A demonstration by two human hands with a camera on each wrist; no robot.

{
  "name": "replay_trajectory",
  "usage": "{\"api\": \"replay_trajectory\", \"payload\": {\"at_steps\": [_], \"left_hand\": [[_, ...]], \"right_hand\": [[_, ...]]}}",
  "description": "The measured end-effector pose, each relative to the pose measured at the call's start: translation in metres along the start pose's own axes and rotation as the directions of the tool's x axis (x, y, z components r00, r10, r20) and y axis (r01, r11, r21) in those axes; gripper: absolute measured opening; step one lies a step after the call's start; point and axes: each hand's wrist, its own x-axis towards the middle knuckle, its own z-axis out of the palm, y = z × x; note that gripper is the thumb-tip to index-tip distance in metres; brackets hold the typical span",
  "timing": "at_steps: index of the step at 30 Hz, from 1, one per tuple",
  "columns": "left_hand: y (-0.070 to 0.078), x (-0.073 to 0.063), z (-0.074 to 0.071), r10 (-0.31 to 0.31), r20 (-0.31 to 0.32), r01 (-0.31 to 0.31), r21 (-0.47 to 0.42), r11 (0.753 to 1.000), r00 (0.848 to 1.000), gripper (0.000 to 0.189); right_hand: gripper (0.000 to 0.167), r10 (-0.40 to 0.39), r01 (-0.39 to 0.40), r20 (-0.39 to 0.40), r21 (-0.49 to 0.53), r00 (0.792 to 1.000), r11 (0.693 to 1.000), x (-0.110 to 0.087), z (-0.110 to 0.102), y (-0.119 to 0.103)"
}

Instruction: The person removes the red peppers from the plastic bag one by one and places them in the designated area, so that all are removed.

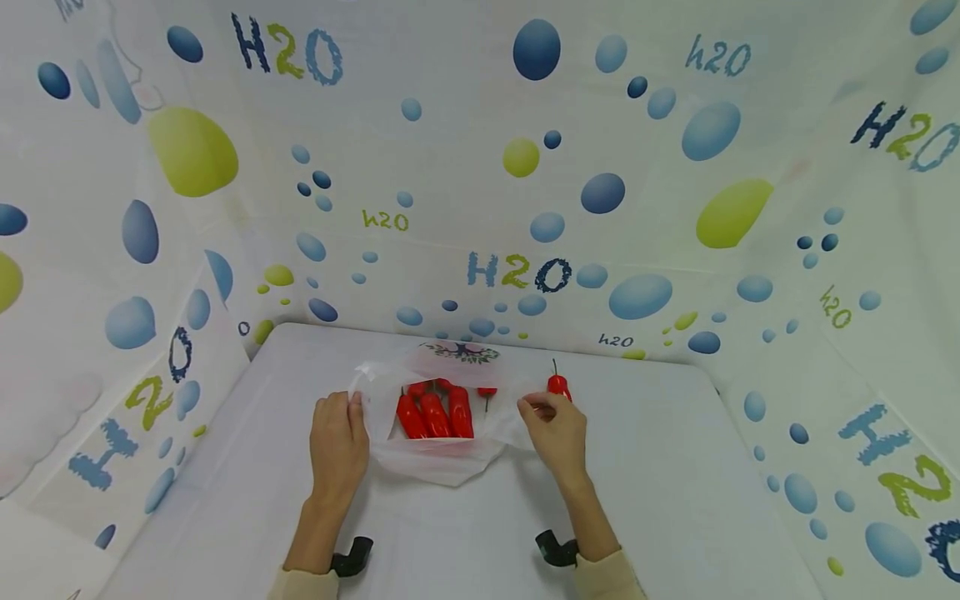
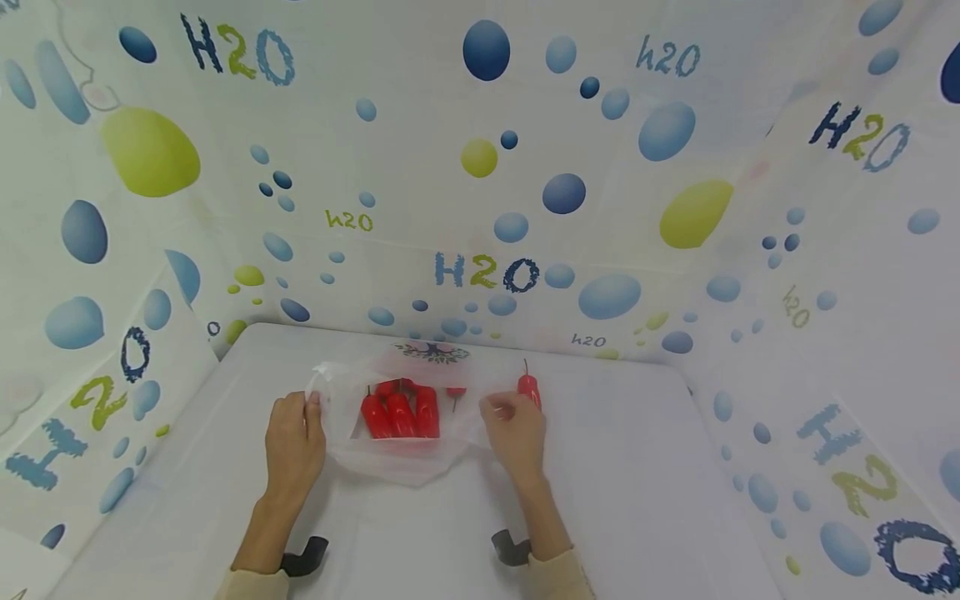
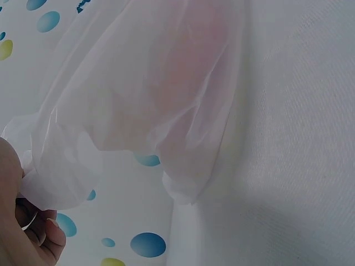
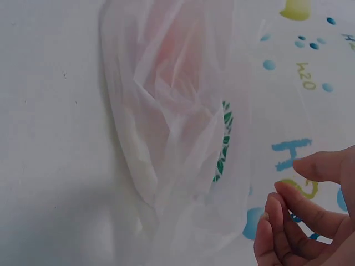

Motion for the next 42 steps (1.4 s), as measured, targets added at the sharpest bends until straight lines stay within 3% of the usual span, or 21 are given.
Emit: {"api": "replay_trajectory", "payload": {"at_steps": [9,19,42], "left_hand": [[0.0,0.001,0.0,0.008,-0.013,-0.008,0.001,1.0,1.0,0.018],[0.0,0.0,0.001,0.013,-0.022,-0.013,-0.006,1.0,1.0,0.017],[-0.002,0.001,0.001,0.047,-0.042,-0.048,-0.011,0.999,0.998,0.017]], "right_hand": [[0.012,0.007,-0.01,0.081,0.032,0.997,0.999,-0.009,0.006,-0.008],[0.013,0.03,-0.037,0.146,0.051,0.989,0.998,-0.017,0.021,-0.003],[0.014,0.039,-0.044,0.226,0.016,0.973,0.999,-0.027,0.056,-0.001]]}}
